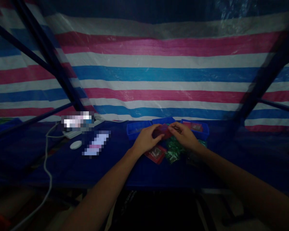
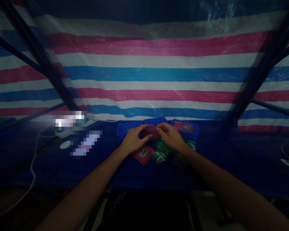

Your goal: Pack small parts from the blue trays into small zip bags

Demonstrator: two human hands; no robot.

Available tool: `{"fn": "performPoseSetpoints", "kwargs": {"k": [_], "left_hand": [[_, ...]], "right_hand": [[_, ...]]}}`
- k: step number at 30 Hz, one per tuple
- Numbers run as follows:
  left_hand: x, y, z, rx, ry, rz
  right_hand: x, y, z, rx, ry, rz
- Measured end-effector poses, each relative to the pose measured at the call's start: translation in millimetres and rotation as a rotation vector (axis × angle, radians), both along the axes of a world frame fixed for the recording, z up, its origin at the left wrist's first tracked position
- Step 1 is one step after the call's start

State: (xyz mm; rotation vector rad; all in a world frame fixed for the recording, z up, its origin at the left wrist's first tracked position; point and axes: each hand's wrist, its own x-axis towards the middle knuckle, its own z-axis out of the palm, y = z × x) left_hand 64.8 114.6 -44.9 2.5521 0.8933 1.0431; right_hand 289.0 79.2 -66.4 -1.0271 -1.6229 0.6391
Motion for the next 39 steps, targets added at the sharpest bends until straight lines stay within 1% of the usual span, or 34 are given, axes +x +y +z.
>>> {"fn": "performPoseSetpoints", "kwargs": {"k": [3, 7, 11, 17, 24, 31, 34, 39], "left_hand": [[2.4, 3.5, -4.7, -0.042, -0.016, 0.038], [3.0, 3.7, -3.8, -0.109, -0.104, 0.006], [3.9, 2.8, -3.8, -0.169, -0.149, -0.01], [5.4, 1.8, -3.2, -0.235, -0.246, -0.044], [6.6, 0.1, -2.4, -0.348, -0.275, -0.103], [6.1, 3.1, -4.4, -0.336, -0.27, -0.05], [6.4, 3.7, -4.5, -0.342, -0.288, -0.061], [6.5, 2.0, -4.2, -0.399, -0.303, -0.117]], "right_hand": [[-0.8, 2.5, -1.1, -0.027, 0.087, 0.044], [-1.4, 5.3, -4.2, -0.062, 0.144, 0.081], [0.1, 6.8, -5.7, -0.071, 0.118, 0.05], [-0.2, 5.8, -2.2, -0.072, 0.182, 0.023], [0.2, 1.9, 2.3, -0.109, 0.192, -0.024], [1.3, 3.7, -0.9, -0.129, 0.178, -0.017], [1.2, 3.7, -0.9, -0.132, 0.199, -0.01], [1.1, 4.3, -1.7, -0.118, 0.219, 0.004]]}}
